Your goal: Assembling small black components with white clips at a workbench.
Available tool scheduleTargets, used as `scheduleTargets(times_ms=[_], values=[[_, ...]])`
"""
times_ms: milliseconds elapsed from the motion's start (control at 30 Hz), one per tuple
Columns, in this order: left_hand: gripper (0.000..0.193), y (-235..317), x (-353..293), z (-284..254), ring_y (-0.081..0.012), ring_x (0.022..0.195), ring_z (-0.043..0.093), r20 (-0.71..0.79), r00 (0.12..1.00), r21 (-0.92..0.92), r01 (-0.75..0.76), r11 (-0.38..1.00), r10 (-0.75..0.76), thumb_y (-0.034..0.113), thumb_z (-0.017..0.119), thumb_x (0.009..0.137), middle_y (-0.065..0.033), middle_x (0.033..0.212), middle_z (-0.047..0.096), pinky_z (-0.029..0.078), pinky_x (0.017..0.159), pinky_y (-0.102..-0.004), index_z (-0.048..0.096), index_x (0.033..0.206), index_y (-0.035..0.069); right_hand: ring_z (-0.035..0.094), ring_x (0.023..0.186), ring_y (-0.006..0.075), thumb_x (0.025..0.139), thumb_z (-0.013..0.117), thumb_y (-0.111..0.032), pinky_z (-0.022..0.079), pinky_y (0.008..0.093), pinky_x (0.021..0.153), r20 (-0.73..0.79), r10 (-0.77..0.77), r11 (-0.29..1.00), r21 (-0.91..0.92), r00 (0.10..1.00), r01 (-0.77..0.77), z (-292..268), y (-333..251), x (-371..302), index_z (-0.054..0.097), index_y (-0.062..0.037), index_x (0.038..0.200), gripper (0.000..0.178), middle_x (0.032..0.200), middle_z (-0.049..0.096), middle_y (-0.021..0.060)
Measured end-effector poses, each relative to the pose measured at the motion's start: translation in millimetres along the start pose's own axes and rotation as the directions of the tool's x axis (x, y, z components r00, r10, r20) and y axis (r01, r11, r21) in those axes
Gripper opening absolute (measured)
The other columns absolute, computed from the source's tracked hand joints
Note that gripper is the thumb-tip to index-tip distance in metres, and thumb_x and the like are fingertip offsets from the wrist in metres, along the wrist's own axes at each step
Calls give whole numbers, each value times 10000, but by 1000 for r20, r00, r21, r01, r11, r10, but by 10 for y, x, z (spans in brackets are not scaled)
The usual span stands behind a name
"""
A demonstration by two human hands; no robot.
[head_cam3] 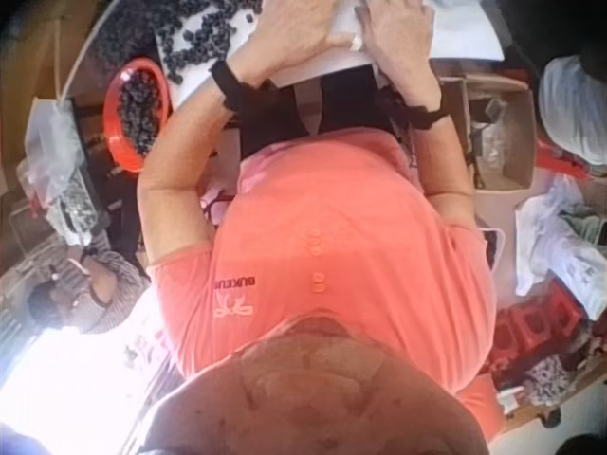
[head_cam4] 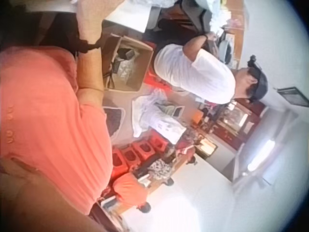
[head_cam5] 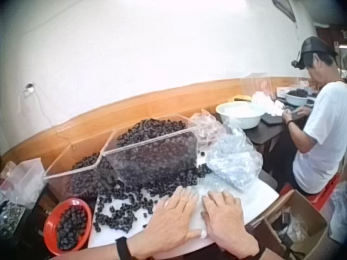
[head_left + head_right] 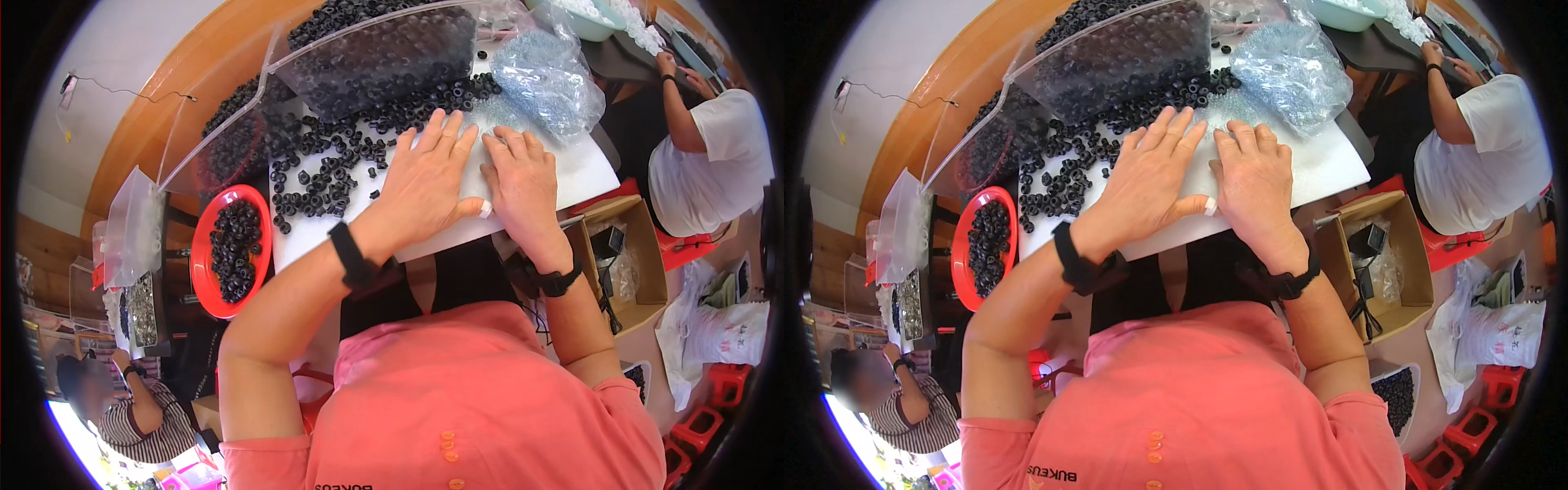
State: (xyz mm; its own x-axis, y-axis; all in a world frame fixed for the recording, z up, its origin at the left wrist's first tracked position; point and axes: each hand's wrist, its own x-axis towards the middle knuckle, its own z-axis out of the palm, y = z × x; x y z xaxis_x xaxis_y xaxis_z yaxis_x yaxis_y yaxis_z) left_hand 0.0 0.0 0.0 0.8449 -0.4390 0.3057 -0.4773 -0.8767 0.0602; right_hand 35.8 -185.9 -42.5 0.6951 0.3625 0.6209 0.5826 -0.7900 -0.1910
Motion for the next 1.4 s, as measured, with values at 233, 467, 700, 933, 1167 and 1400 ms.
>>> scheduleTargets(times_ms=[233,467,700,933,1167,1400], values=[[913,-14,-193,-31,-437,1489,298,171,982,21,-86,996,81,599,581,924,-266,1614,309,273,1170,-551,354,1534,-42,562,1190,354,859,661,-132,429,452,915,-25,-75,995,58,997,76,-102,-56,-10,682,-43,1201,354,1277,634,133],[900,36,-559,-241,-393,1502,298,227,971,71,-94,993,76,673,488,941,-208,1635,308,261,1177,-553,386,1539,8,594,1127,310,819,691,-118,426,441,856,-31,-148,978,146,988,151,-49,-171,80,695,-33,1139,332,1206,648,141],[869,41,-843,-336,-350,1507,318,229,970,43,-89,995,77,702,489,913,-135,1636,353,241,1196,-548,426,1542,105,621,1039,288,770,735,-103,427,429,828,-118,-187,966,158,975,204,-96,-207,164,725,-43,984,222,1010,665,100],[889,30,-1051,-344,-313,1517,315,199,978,49,-79,996,68,690,551,869,-121,1628,373,224,1207,-553,444,1537,114,625,920,282,724,711,-80,435,418,761,-143,-302,910,251,943,329,-7,-434,169,672,-63,849,132,900,634,88],[883,-14,-1230,-370,-315,1505,341,161,985,38,-62,997,55,678,572,857,-123,1597,416,237,1200,-556,467,1522,108,605,873,272,717,678,-82,424,413,735,-91,-407,883,214,909,417,80,-516,130,650,-76,802,90,861,602,74],[823,-60,-1367,-394,-325,1490,370,124,992,-32,-33,999,37,653,572,880,-126,1580,443,271,1181,-556,508,1484,97,586,893,273,723,656,-82,415,412,758,-70,-488,829,276,870,487,67,-678,136,641,-72,795,74,857,581,72]])
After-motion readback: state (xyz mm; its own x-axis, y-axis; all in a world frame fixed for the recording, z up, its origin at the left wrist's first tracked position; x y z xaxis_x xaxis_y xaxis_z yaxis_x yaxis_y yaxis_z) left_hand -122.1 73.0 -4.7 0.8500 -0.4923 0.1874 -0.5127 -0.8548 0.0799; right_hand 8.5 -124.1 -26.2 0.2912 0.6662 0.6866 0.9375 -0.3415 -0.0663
